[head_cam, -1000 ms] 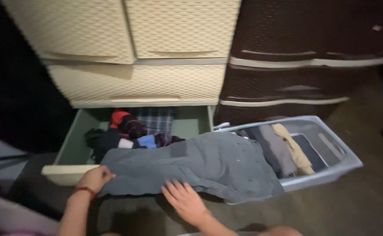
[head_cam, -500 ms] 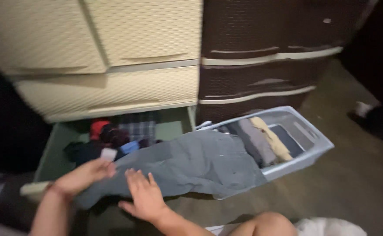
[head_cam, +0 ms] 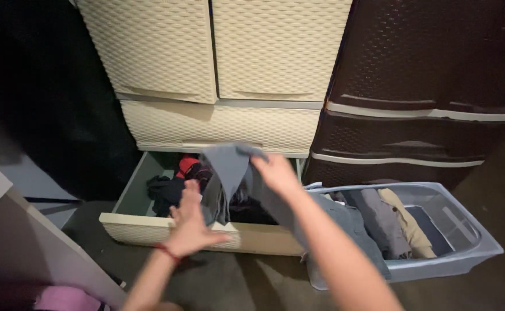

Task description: Organizing clothes by taking them out of a low drawer and placing them into a plastic bin.

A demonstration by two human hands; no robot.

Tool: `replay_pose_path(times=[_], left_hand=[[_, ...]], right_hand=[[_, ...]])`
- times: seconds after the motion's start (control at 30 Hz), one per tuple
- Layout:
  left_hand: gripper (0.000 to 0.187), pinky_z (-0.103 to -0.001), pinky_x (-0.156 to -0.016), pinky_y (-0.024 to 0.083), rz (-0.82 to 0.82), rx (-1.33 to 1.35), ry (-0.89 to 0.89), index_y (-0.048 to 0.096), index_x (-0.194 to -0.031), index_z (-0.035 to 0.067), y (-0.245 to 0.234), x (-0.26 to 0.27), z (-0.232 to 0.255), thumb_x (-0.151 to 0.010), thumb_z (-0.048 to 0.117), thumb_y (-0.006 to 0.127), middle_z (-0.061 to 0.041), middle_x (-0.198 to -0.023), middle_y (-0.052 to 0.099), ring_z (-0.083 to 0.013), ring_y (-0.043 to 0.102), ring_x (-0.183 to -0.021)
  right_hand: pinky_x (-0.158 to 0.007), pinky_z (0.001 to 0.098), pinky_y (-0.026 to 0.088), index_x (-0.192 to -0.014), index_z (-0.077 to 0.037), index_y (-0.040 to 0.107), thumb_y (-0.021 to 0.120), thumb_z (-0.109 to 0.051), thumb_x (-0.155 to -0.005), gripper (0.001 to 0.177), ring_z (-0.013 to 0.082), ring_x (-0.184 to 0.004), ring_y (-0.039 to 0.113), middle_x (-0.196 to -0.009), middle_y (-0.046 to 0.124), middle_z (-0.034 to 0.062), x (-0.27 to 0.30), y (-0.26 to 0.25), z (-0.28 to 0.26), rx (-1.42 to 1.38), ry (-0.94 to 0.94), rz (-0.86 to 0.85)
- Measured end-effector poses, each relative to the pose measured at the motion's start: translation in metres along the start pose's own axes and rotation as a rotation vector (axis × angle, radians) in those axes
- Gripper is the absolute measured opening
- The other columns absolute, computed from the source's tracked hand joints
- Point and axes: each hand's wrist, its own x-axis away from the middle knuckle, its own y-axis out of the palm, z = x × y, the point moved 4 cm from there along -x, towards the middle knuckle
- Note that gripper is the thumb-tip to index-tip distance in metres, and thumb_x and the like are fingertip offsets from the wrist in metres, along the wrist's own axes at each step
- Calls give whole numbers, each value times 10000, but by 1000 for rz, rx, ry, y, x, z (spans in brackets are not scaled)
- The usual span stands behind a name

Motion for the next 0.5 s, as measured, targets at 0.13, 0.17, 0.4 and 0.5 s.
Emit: replay_pose_path(times=[0.13, 0.17, 0.4, 0.5], left_hand=[[1365, -643, -1147, 236, 193, -678, 138, 105, -1587, 18, 16, -26, 24, -589, 438, 936, -245, -1648, 266, -377, 323, -1502], [1096, -626, -1179, 250, 430, -448, 391, 271, -1576, 12, 10, -39, 37, -678, 227, 861, -204, -1572, 460, -337, 448, -1454], [299, -341, -876, 530, 301, 274, 383, 687, -1233, 61, -59, -195, 98, -1150, 280, 502, -31, -1154, 720, -178, 630, -1024], [308, -361, -724, 497, 214, 459, -129, 654, -1259, 123, -45, -257, 114, -1047, 305, 524, -36, -1117, 704, -205, 610, -902]], right_hand=[[-738, 401, 547, -1102, -32, 747, 628, -386, -953, 402, 218, -789, 691, -866, 754, 151, 4, -76, -84, 90, -52, 51], [-718, 420, 543, -1094, -17, 749, 619, -388, -974, 411, 245, -764, 674, -855, 738, 183, 7, -101, -107, 139, 21, 66], [-848, 444, 552, -1176, -52, 739, 641, -405, -910, 453, 273, -953, 724, -1070, 768, 125, -14, -194, -178, -206, 131, 80], [-916, 464, 520, -1224, -66, 720, 649, -430, -902, 491, 279, -1055, 717, -1182, 762, 115, -62, -206, -159, -131, 214, 65]])
